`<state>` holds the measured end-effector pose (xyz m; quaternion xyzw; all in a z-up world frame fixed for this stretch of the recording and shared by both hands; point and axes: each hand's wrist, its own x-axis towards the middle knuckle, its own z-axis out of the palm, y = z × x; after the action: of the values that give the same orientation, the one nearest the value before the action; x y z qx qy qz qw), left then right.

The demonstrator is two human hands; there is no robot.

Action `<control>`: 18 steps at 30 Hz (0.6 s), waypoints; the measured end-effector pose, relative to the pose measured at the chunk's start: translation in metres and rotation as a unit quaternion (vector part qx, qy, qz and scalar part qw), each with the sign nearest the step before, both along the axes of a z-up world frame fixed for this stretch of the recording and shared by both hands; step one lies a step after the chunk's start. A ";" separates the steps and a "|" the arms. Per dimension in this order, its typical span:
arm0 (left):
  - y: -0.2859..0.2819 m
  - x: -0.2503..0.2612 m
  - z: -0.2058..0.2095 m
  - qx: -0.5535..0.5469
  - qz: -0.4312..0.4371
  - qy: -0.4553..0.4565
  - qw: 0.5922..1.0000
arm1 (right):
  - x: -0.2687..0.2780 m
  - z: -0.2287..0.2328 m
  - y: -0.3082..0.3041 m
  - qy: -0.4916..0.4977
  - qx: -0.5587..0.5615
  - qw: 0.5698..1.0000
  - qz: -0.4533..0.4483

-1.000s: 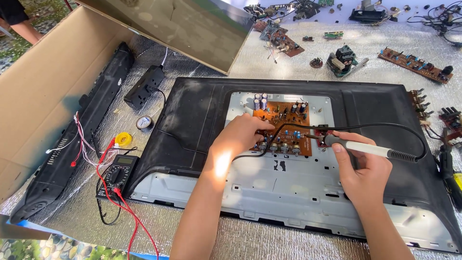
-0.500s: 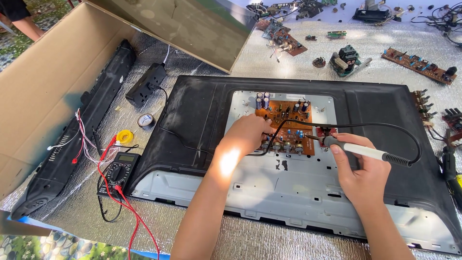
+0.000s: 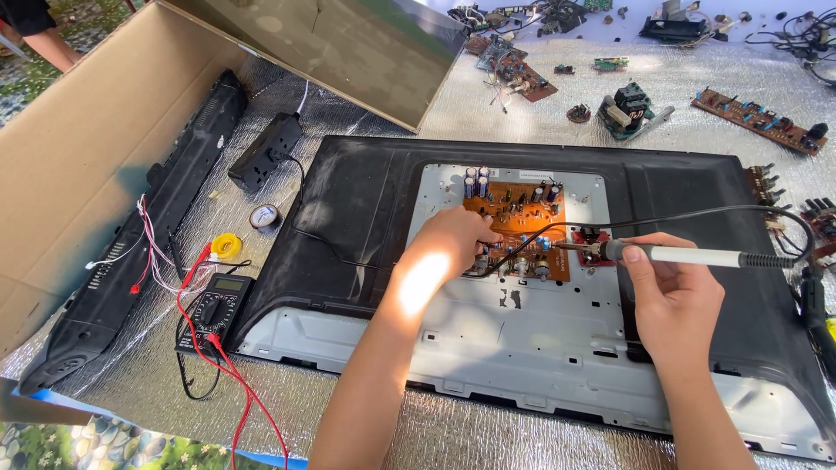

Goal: Soldering components on a circuit board inside a television chassis.

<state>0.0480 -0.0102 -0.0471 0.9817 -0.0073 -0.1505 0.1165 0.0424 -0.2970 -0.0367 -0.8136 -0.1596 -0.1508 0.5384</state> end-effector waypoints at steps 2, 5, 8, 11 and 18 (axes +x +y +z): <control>0.001 0.001 -0.002 -0.001 -0.001 -0.001 1.000 | 0.004 0.000 0.001 0.013 0.051 0.998 0.025; 0.001 -0.002 -0.002 -0.019 0.011 -0.005 1.000 | 0.005 0.002 0.002 0.034 0.110 0.992 0.051; 0.004 0.000 -0.008 -0.027 0.012 -0.025 0.999 | 0.001 0.002 0.002 0.016 0.093 0.995 0.038; 0.005 -0.004 -0.007 -0.044 0.006 -0.049 0.998 | 0.000 0.002 0.001 -0.012 0.061 0.998 0.026; 0.006 -0.005 -0.016 -0.054 0.004 -0.082 0.995 | 0.000 0.004 0.002 -0.007 0.083 0.996 0.037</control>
<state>0.0433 -0.0040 -0.0629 0.9830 -0.0211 -0.0684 0.1692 0.0422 -0.2946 -0.0330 -0.7584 -0.1804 -0.1486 0.6084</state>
